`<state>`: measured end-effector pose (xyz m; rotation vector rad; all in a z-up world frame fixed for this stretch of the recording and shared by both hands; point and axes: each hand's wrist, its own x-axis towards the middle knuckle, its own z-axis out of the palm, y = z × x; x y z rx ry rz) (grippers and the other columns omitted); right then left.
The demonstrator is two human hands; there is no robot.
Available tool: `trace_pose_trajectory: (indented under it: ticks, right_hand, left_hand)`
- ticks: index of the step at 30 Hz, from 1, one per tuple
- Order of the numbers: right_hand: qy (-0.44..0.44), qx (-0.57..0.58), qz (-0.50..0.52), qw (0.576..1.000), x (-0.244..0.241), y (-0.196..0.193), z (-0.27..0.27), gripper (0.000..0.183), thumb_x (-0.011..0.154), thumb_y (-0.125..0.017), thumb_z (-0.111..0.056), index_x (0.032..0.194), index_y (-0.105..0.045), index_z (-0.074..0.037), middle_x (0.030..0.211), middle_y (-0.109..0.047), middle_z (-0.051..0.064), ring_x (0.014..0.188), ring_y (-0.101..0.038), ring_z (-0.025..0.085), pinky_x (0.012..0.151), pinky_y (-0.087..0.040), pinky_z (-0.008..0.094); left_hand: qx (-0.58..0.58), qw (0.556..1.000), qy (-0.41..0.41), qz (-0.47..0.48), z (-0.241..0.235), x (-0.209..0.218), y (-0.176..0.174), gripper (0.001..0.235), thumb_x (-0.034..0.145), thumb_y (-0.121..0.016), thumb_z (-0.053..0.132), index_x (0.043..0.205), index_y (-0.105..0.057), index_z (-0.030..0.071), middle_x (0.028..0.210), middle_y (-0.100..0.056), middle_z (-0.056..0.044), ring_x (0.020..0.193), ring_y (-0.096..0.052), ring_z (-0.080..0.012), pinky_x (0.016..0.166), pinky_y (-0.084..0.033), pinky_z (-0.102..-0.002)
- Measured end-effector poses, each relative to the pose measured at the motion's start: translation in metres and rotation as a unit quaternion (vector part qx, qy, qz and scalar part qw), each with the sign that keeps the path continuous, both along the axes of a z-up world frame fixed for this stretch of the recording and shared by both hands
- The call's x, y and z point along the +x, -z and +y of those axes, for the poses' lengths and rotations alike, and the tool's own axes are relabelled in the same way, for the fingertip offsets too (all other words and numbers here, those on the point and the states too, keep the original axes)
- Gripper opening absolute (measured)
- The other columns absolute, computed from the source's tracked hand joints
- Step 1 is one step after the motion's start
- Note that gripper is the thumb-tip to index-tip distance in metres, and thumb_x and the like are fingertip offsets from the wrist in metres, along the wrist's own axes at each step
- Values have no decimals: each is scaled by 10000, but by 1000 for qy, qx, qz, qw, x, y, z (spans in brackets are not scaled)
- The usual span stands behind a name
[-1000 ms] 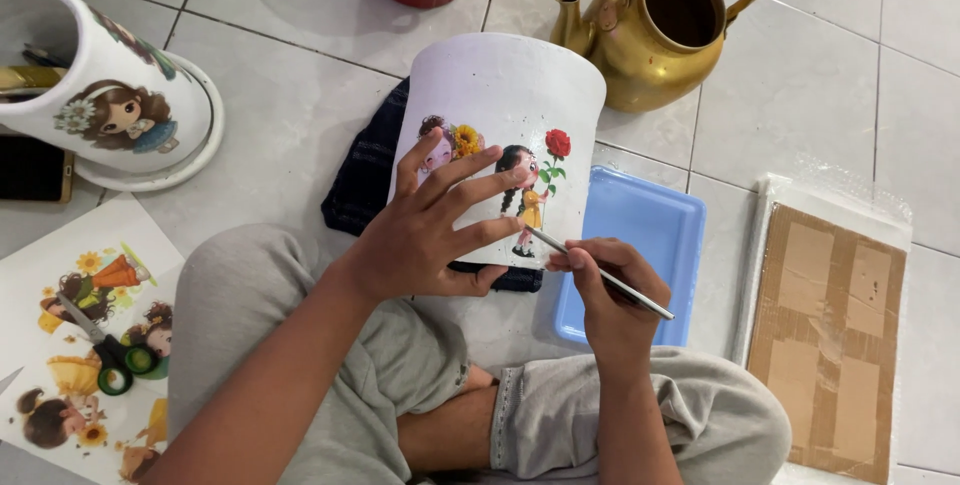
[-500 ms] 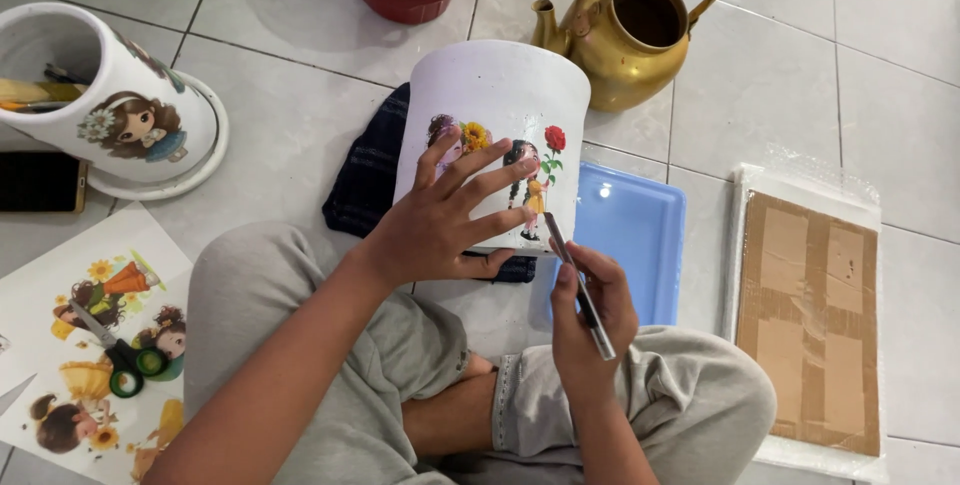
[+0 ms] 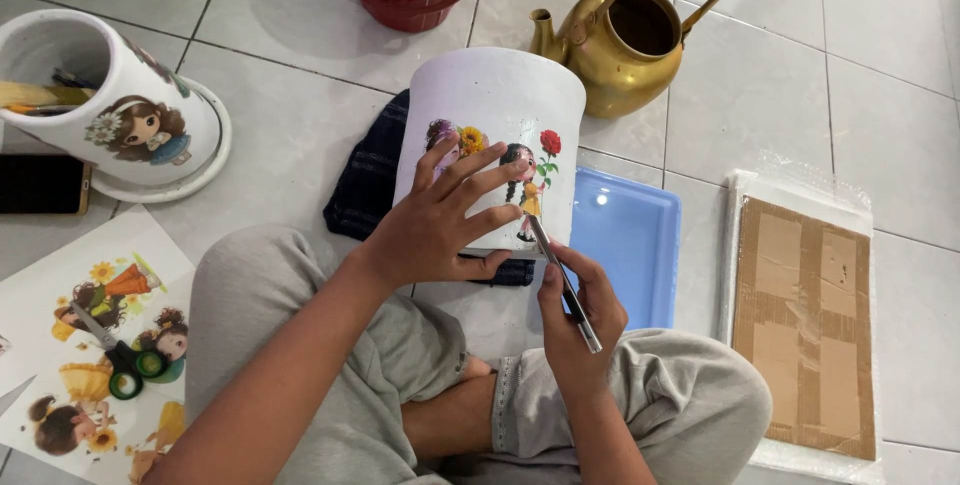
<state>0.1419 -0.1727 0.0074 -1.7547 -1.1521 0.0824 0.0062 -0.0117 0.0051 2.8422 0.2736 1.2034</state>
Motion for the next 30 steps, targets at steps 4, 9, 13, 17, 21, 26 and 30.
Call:
trace_pose_trajectory:
  ticks: [4,9,13,17,21,26,30]
  right_hand:
    - [-6,2,2,1000,0,0,1,156,953,-620,-167,1090,-676,-115,914,-691,-69,528,-339,26,525,-337,183]
    - [-3,-3,7,1000,0,1,1,155,955,-616,-175,1089,-669,-117,858,-680,-67,518,-353,23,518,-346,180]
    - [-9,-2,0,1000,0,-1,1,157,957,-613,-159,1098,-665,-113,990,-710,-43,579,-449,24,584,-409,180]
    - [-22,9,-18,1000,-2,-7,2,155,959,-610,-140,1103,-662,-117,1028,-713,-16,516,-342,24,515,-333,176]
    - [-75,54,-53,994,-8,-17,5,161,943,-587,-23,1099,-629,-22,1118,-688,138,1062,-691,240,930,-550,307]
    - [-80,59,-97,990,-17,-23,3,180,930,-596,5,1109,-610,-5,1122,-677,150,1112,-659,279,1076,-497,449]
    - [-66,53,-123,989,-22,-21,2,183,924,-599,15,1107,-591,6,1104,-672,148,1139,-655,293,1102,-470,480]
  left_hand:
    - [-6,1000,-1,-6,0,0,-1,323,905,-695,381,1131,-586,176,1432,-458,-76,1365,-439,-302,1097,-316,-599]
    - [0,1000,1,-4,1,0,0,341,909,-697,390,1148,-590,173,1419,-467,-82,1359,-441,-308,1095,-316,-593]
    - [0,1000,1,2,1,0,-2,369,921,-684,405,1193,-584,176,1422,-463,-83,1364,-434,-307,1102,-309,-598]
    - [3,1000,-3,7,1,-1,-3,373,928,-669,405,1215,-584,182,1413,-468,-83,1359,-439,-301,1112,-298,-585]
    - [0,1000,2,11,0,-1,-4,364,907,-686,385,1204,-595,196,1422,-463,-85,1369,-419,-296,1095,-309,-593]
    - [-2,1000,12,2,-1,3,-2,318,934,-672,397,1177,-617,199,1433,-448,-92,1377,-396,-327,1091,-295,-637]
    - [3,1000,15,-1,-3,5,-4,322,974,-612,431,1178,-611,183,1436,-436,-125,1382,-367,-364,1079,-281,-701]
